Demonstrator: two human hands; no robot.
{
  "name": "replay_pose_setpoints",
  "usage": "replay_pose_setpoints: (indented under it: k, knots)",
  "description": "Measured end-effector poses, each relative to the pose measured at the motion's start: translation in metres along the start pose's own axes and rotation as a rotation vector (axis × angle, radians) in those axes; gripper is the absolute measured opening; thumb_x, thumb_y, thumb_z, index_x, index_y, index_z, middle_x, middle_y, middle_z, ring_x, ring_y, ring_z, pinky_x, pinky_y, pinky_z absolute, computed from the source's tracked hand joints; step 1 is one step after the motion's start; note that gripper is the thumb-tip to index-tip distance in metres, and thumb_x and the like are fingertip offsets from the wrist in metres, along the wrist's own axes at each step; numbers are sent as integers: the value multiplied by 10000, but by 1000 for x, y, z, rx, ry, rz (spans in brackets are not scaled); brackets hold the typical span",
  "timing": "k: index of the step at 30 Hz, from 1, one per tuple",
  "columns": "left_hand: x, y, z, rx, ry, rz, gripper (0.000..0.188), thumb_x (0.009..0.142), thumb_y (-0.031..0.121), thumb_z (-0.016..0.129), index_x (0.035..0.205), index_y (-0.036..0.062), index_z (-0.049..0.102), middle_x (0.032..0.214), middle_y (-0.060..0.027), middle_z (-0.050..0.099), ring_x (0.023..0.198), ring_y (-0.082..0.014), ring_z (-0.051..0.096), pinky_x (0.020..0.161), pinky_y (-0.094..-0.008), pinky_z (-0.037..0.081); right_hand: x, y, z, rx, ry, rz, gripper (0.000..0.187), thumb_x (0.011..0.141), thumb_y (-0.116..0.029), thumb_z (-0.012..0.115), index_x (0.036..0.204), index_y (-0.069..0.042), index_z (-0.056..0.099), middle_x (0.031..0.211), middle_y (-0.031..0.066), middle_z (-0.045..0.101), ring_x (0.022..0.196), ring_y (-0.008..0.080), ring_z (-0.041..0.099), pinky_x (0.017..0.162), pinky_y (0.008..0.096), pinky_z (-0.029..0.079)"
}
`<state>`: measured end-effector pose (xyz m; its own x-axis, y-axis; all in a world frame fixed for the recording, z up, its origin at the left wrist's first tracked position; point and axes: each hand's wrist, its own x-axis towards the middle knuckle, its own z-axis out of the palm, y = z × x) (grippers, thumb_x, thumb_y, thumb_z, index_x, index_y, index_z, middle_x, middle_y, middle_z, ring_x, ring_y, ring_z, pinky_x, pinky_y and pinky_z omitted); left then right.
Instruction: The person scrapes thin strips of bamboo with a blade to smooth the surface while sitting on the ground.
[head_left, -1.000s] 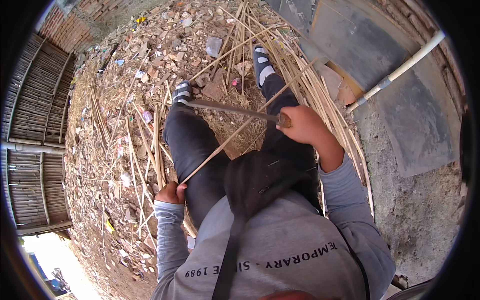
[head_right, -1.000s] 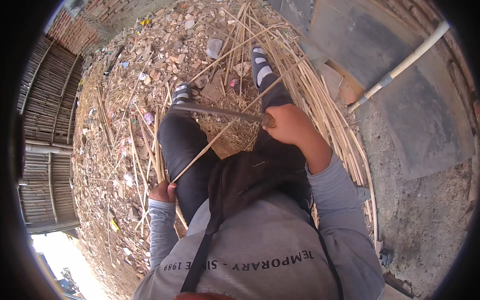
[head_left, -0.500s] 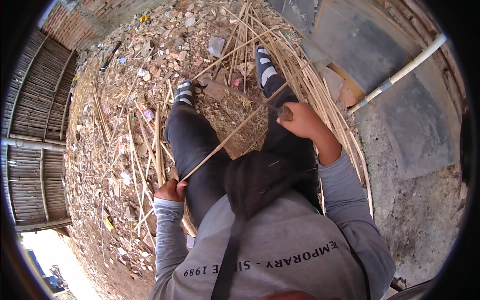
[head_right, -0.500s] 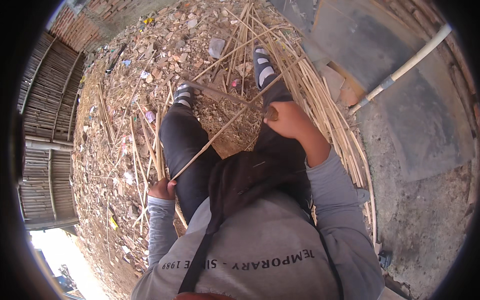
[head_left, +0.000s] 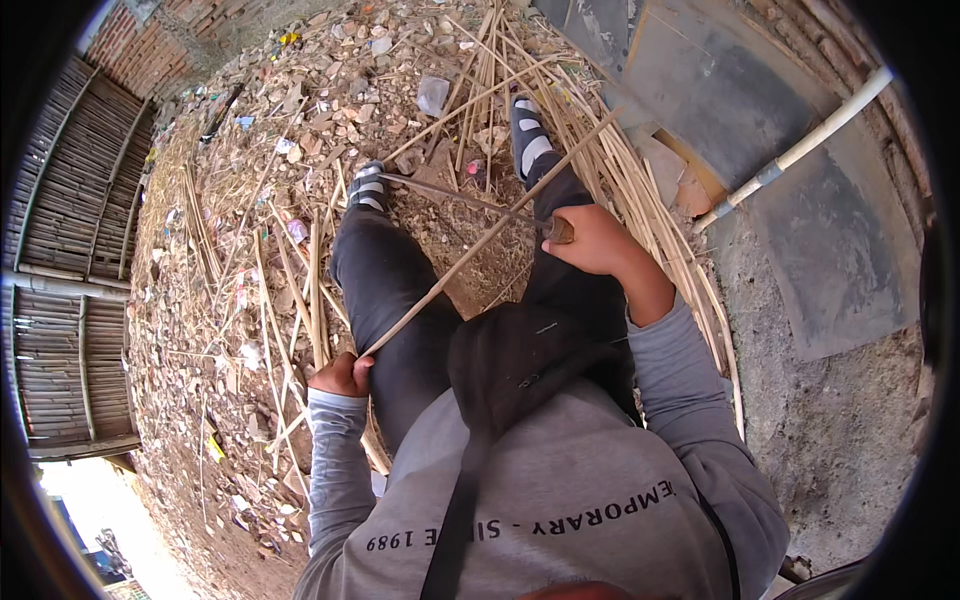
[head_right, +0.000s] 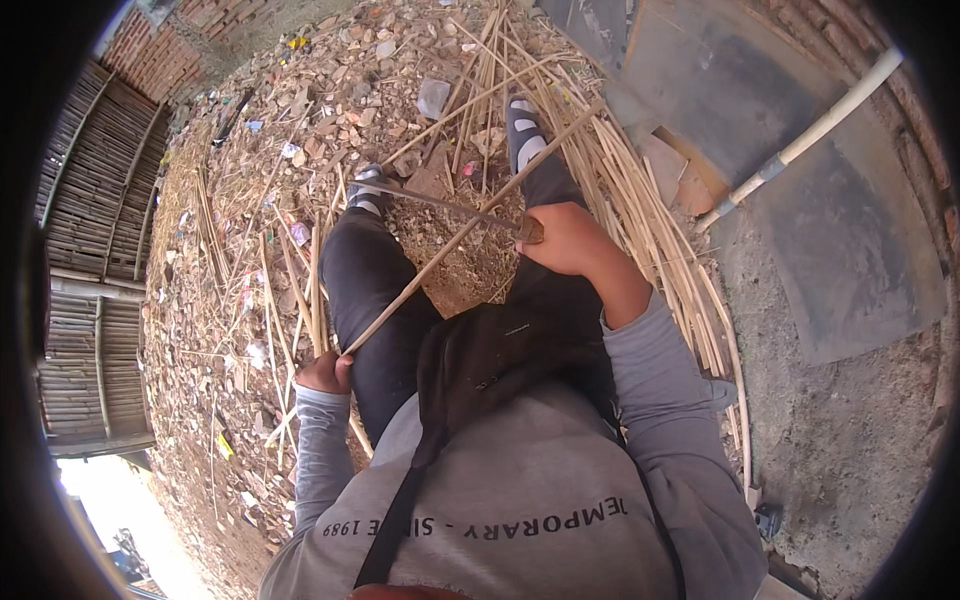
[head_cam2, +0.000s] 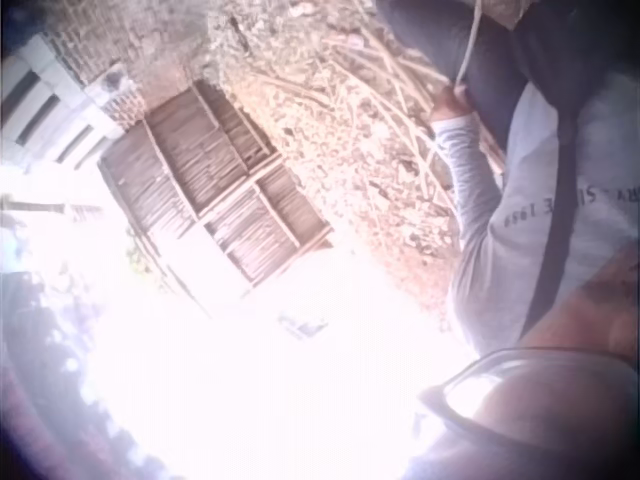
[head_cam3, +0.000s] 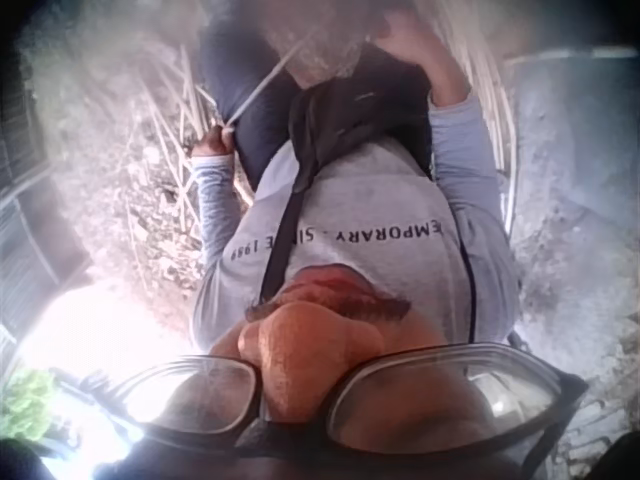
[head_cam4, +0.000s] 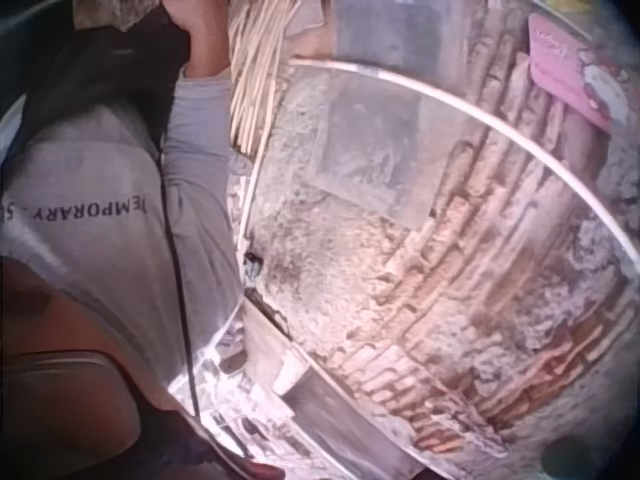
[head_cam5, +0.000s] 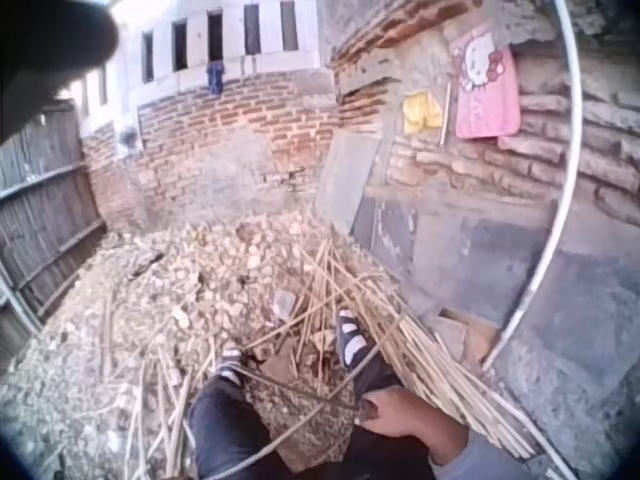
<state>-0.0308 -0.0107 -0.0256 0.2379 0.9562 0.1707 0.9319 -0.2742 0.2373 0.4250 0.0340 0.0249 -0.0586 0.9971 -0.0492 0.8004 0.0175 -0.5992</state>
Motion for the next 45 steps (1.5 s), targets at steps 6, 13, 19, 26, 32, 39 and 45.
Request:
replay_pose_setpoints:
  k: [6, 13, 19, 26, 32, 39, 45]
  knots:
    - [-5, 5, -2, -58, -24, -45, 571, 976, 585, 545, 732, 70, 552, 614, -219, 581, 602, -467, 600, 549, -543, 460, -8, -27, 16, 29, 63, -28, 274, 792, -245, 783, 895, -16, 674, 794, 219, 665, 787, 432, 651, 698, 480, 504]
    - [-8, 7, 5, 32, 84, -28, 524, 967, 563, 574, 732, 96, 547, 605, -188, 591, 591, -441, 609, 539, -531, 469, 2, -12, -5, -14, -2, -71, 281, 780, -280, 798, 873, -40, 684, 779, 197, 668, 769, 415, 654, 680, 467, 507]
    - [-9, 13, 1, 1, 60, -42, 522, 967, 555, 580, 722, 95, 544, 614, -190, 590, 584, -453, 601, 533, -534, 463, -9, -20, -5, -10, 21, 118, 267, 801, -295, 771, 899, -57, 698, 835, 206, 694, 834, 428, 668, 740, 504, 519]
    - [-8, 9, 4, 80, 121, 14, 533, 959, 566, 583, 712, 97, 525, 614, -180, 590, 577, -432, 607, 528, -532, 465, -6, -20, -4, -116, 76, 52, 219, 797, -268, 746, 880, -74, 689, 819, 200, 686, 833, 426, 668, 725, 515, 523]
    - [-5, 11, -4, 98, 55, -11, 547, 966, 582, 561, 721, 94, 528, 606, -182, 586, 582, -432, 607, 531, -534, 465, -5, -14, -13, -78, 104, 112, 249, 821, -270, 751, 914, -48, 684, 833, 221, 681, 844, 437, 663, 746, 519, 521]
    - [-7, 5, -1, 62, 64, 22, 526, 969, 556, 571, 728, 90, 539, 624, -180, 596, 594, -430, 609, 538, -532, 468, -13, -14, 11, -46, 54, -59, 265, 791, -273, 791, 851, -53, 657, 761, 200, 658, 761, 430, 650, 659, 496, 496]
    - [-2, 11, -8, 87, 24, -19, 526, 964, 560, 584, 734, 88, 553, 602, -186, 588, 579, -435, 608, 541, -528, 474, 0, 13, -7, 14, 162, 97, 268, 819, -286, 759, 924, -49, 689, 833, 210, 678, 822, 429, 656, 725, 490, 511]
